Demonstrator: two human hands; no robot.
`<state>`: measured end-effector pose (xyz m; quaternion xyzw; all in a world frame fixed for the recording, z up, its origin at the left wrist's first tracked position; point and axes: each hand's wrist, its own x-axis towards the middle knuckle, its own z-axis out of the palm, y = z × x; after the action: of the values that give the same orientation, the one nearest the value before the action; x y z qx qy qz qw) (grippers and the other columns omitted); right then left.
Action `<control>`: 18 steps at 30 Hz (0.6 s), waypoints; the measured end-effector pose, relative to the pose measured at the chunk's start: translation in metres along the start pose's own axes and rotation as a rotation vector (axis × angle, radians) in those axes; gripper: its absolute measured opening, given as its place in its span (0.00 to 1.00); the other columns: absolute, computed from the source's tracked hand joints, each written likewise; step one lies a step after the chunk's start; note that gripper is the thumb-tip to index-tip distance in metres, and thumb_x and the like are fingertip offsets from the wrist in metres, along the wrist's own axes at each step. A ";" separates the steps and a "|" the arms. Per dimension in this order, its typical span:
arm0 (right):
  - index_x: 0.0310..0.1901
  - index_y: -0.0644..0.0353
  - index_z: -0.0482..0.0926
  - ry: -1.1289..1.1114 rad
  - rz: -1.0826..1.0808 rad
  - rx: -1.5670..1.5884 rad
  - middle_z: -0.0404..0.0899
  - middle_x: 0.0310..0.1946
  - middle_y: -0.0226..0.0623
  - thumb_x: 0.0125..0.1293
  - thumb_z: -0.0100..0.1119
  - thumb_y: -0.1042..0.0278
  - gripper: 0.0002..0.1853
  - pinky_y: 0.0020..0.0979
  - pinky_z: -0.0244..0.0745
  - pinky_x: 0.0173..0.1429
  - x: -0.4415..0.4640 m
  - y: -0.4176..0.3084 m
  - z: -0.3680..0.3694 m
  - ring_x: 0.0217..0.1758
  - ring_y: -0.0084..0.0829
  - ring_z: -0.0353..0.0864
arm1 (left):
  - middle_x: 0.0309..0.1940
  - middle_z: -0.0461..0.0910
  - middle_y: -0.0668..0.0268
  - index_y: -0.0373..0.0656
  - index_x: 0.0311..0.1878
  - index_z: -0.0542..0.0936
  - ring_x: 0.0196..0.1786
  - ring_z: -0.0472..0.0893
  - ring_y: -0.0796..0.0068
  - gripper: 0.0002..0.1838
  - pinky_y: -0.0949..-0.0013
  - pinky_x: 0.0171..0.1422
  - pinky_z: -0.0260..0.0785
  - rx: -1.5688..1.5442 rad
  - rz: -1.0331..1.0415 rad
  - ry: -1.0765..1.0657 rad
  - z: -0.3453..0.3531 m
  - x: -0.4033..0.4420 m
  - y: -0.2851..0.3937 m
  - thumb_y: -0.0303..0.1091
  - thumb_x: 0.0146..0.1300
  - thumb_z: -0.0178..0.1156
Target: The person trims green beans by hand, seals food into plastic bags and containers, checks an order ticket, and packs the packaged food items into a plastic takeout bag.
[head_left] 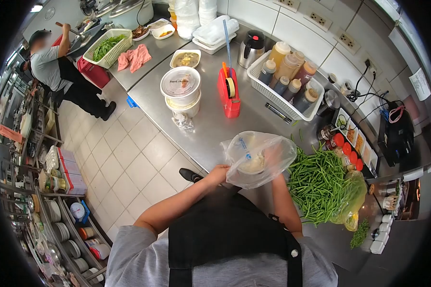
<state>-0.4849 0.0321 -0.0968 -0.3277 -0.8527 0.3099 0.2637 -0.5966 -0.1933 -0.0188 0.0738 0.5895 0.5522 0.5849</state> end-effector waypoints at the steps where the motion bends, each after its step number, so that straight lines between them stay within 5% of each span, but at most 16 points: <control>1: 0.45 0.64 0.76 -0.030 -0.001 0.016 0.75 0.45 0.52 0.65 0.50 0.57 0.17 0.53 0.62 0.59 0.003 -0.003 -0.005 0.53 0.51 0.71 | 0.29 0.80 0.71 0.40 0.41 0.82 0.29 0.75 0.82 0.13 0.77 0.35 0.66 0.023 0.019 -0.007 -0.002 0.008 -0.008 0.40 0.66 0.55; 8: 0.45 0.64 0.76 -0.404 -0.010 -0.482 0.74 0.45 0.55 0.68 0.46 0.59 0.16 0.53 0.61 0.58 0.013 -0.035 -0.038 0.54 0.52 0.70 | 0.33 0.79 0.71 0.43 0.46 0.80 0.34 0.76 0.83 0.13 0.77 0.39 0.68 0.175 0.044 -0.143 -0.004 0.008 0.010 0.41 0.66 0.57; 10: 0.45 0.63 0.76 -0.026 -0.159 -0.473 0.74 0.44 0.56 0.68 0.44 0.61 0.15 0.51 0.62 0.57 0.007 0.003 -0.012 0.51 0.53 0.71 | 0.35 0.80 0.70 0.42 0.48 0.80 0.36 0.78 0.81 0.14 0.76 0.40 0.69 0.206 0.116 -0.163 0.001 -0.002 0.020 0.40 0.65 0.57; 15: 0.48 0.66 0.75 -0.094 0.091 -0.232 0.73 0.50 0.57 0.65 0.49 0.58 0.19 0.49 0.62 0.61 0.013 0.002 -0.018 0.54 0.52 0.71 | 0.34 0.82 0.66 0.37 0.47 0.80 0.35 0.82 0.78 0.12 0.73 0.39 0.74 0.294 0.253 -0.136 0.013 -0.005 0.032 0.33 0.64 0.58; 18: 0.50 0.68 0.75 -0.095 0.193 -0.189 0.73 0.53 0.57 0.63 0.52 0.55 0.23 0.49 0.63 0.61 0.017 0.022 -0.015 0.56 0.52 0.71 | 0.27 0.83 0.62 0.35 0.39 0.82 0.27 0.81 0.75 0.09 0.71 0.33 0.74 0.360 0.396 0.001 0.016 0.009 0.018 0.28 0.62 0.56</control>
<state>-0.4775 0.0629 -0.0982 -0.4164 -0.8542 0.2672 0.1601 -0.5971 -0.1701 -0.0062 0.2904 0.6525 0.5421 0.4428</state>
